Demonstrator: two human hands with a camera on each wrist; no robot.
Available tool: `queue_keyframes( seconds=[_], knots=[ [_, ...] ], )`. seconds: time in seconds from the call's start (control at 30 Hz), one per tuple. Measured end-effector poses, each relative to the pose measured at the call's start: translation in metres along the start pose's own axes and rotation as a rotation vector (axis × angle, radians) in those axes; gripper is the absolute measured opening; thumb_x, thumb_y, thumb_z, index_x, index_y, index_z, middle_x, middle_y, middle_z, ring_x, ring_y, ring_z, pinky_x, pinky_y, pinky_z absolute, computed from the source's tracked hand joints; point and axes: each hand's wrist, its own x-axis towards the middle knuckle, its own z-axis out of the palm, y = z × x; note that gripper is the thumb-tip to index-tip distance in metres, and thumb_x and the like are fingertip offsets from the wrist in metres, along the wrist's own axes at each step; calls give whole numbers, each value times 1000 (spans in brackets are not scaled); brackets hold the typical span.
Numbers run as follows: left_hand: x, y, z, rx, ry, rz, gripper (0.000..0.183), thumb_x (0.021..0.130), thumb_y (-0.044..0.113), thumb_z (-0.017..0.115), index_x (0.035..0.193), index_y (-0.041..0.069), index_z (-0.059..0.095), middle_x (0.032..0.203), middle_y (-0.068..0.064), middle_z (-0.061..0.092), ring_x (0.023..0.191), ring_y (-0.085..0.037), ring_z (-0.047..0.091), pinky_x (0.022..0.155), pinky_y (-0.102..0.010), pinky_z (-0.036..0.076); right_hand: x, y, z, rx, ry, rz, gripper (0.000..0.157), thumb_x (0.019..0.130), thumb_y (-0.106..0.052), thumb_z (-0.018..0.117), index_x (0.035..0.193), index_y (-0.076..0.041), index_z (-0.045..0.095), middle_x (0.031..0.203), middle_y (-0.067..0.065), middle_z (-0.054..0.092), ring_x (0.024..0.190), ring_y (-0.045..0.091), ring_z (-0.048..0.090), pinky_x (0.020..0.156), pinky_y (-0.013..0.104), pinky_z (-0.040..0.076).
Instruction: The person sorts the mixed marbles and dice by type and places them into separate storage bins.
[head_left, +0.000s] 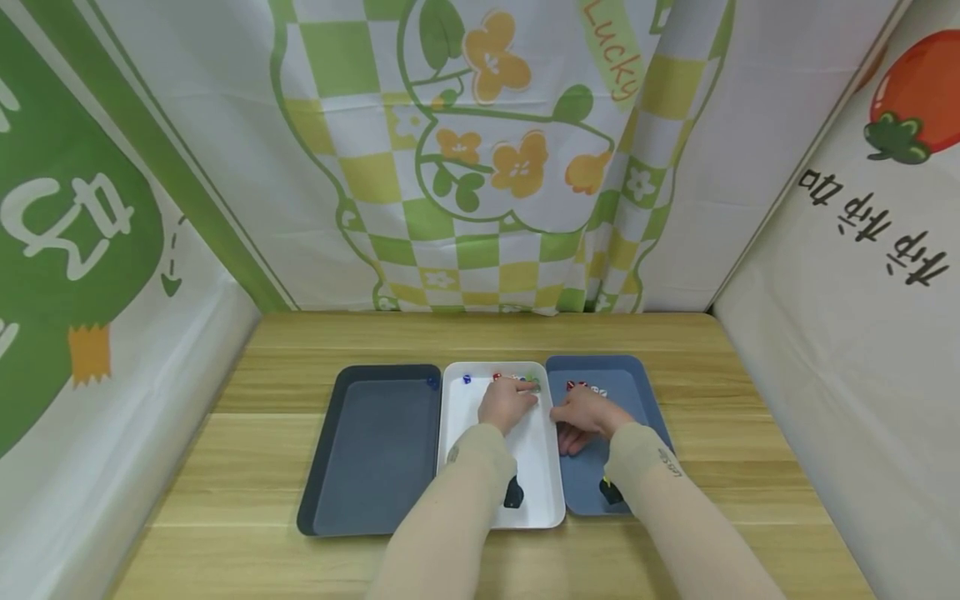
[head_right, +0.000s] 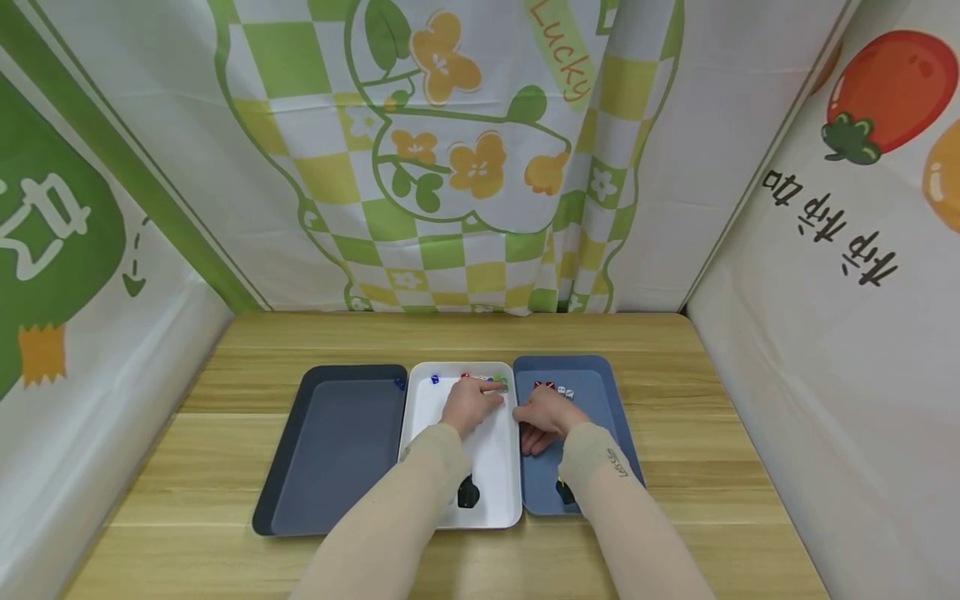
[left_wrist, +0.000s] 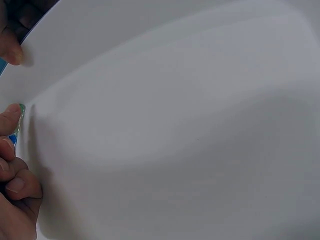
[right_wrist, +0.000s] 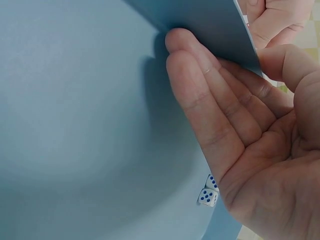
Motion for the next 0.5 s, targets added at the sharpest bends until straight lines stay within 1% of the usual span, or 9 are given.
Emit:
queue_keyframes(
  seconds=[0.1, 0.27, 0.5],
  knots=[
    [1, -1, 0, 7, 3, 12, 24, 91, 23, 74, 114, 24, 80, 128, -1, 71, 118, -22, 65, 94, -40, 55, 0, -1, 1, 3, 4, -2, 27, 94, -13, 60, 75, 0, 74, 66, 15, 72, 56, 24, 72, 56, 37, 63],
    [1, -2, 0, -9, -3, 19, 24, 91, 23, 74, 114, 22, 80, 128, -3, 71, 121, -24, 65, 97, -43, 54, -2, -2, 0, 7, 3, -5, 27, 94, -13, 60, 75, 0, 74, 66, 15, 72, 56, 24, 72, 56, 38, 63],
    [0, 0, -1, -1, -11, 4, 24, 90, 23, 75, 114, 22, 80, 129, -3, 71, 121, -24, 64, 99, -43, 53, -3, -2, 0, -1, 6, -8, 27, 94, -13, 60, 76, 0, 74, 66, 15, 72, 57, 24, 72, 57, 38, 63]
  ],
)
